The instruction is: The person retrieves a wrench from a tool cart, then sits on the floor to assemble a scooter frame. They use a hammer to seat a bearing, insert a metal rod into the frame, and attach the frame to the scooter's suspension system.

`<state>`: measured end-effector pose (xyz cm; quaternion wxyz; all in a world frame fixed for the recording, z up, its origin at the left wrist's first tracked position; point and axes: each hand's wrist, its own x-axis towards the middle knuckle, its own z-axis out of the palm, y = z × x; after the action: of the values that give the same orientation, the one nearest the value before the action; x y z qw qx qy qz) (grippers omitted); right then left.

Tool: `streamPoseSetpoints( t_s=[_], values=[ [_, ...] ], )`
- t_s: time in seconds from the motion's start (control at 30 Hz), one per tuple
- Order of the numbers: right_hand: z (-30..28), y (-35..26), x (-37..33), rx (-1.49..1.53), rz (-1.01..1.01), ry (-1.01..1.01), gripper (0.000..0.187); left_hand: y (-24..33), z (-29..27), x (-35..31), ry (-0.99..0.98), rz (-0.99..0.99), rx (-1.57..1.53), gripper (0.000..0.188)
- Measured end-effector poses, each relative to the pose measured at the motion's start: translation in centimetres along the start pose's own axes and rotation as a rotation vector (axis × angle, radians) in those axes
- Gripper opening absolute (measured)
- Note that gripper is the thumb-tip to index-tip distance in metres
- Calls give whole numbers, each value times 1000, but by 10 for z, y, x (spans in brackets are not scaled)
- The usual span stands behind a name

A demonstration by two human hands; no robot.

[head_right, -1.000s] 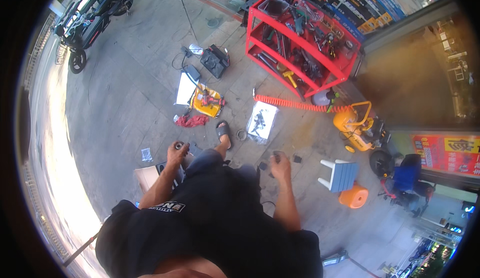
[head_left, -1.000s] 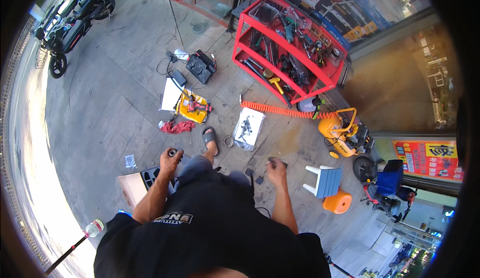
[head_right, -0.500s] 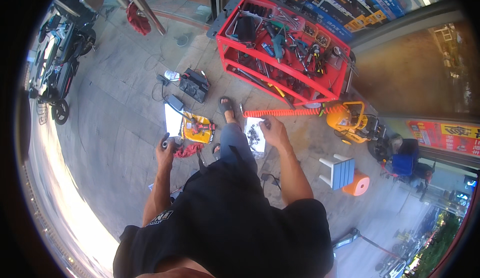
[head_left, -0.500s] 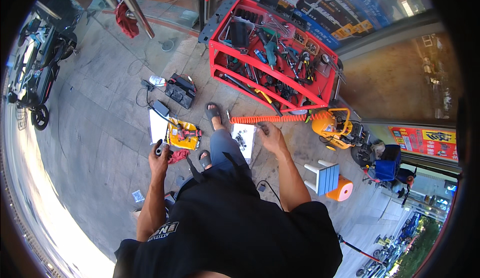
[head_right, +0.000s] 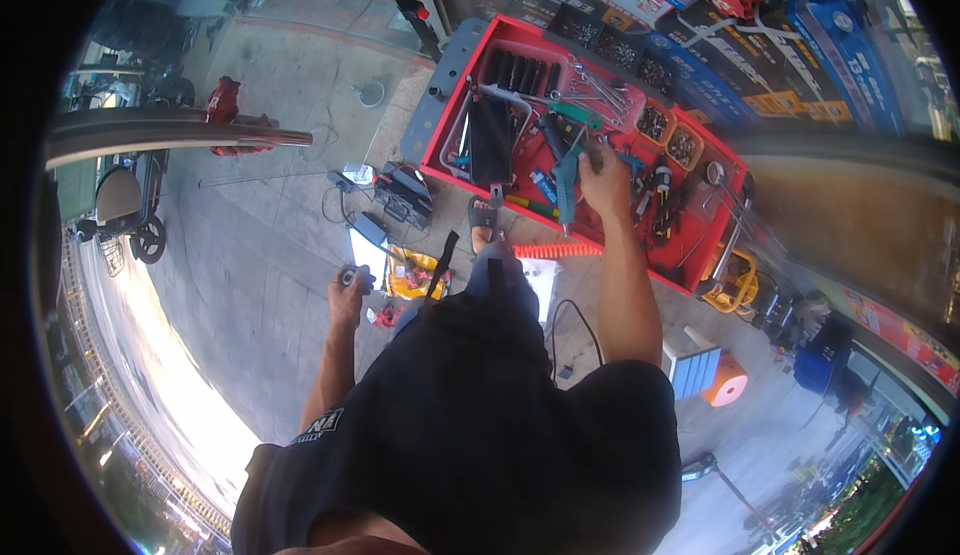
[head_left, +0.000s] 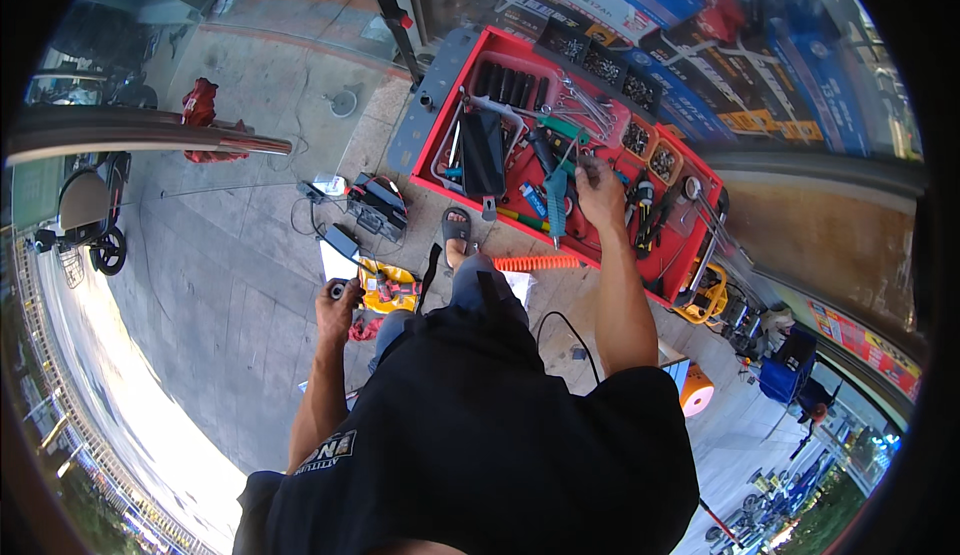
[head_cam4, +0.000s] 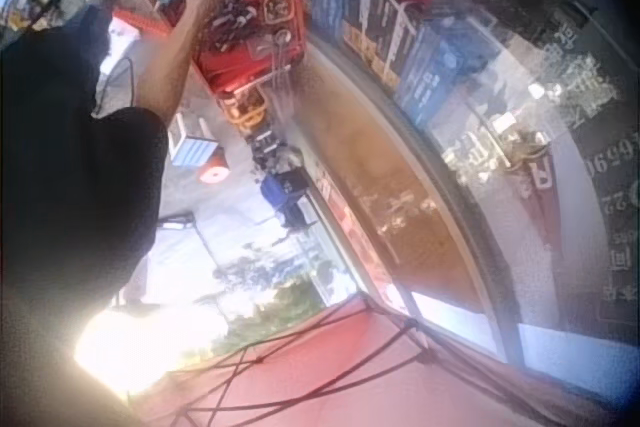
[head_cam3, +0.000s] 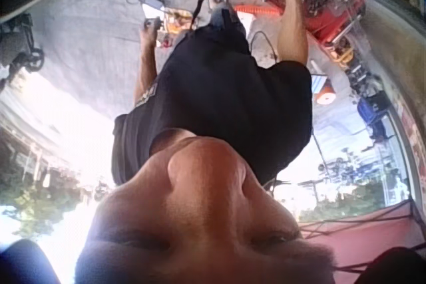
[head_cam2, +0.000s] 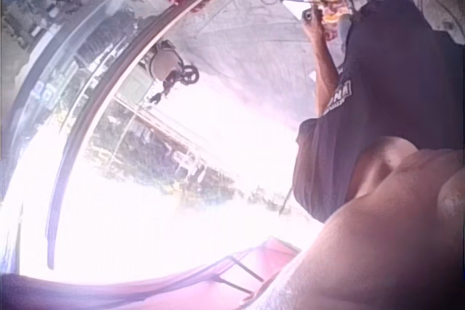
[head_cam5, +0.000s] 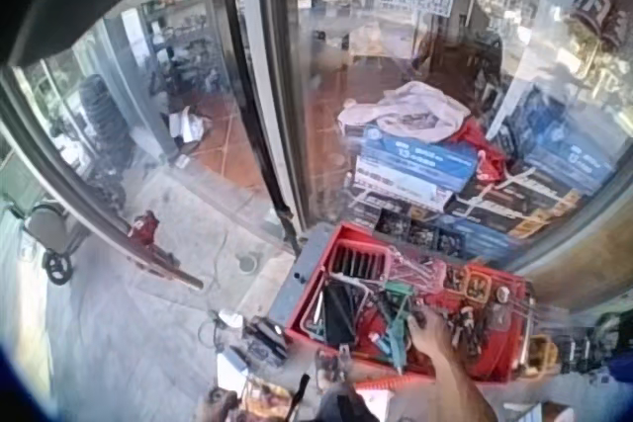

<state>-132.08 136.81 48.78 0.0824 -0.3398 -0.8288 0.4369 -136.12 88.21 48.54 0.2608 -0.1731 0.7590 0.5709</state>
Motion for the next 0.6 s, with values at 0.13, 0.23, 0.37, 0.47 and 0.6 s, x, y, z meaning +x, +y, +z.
streamPoseSetpoints(
  t_s=[0.13, 0.23, 0.37, 0.47, 0.6],
  values=[
    [15, -11, 84, -89, -132, -32, 25, 20, 20, 14, 18, -32, -5, 26],
    [32, -19, 132, -153, -207, -86, 25, 20, 25, 9, 48, -114, 47, 25],
    [63, -28, 184, -421, -219, -216, 26, 19, 29, 3, 65, -190, 104, 28],
    [83, -39, 203, -658, -181, -326, 28, 30, 34, 6, 50, -198, 178, 30],
    [96, -51, 205, -728, -93, -374, 29, 65, 46, 21, 22, -109, 292, 29]
  ],
)
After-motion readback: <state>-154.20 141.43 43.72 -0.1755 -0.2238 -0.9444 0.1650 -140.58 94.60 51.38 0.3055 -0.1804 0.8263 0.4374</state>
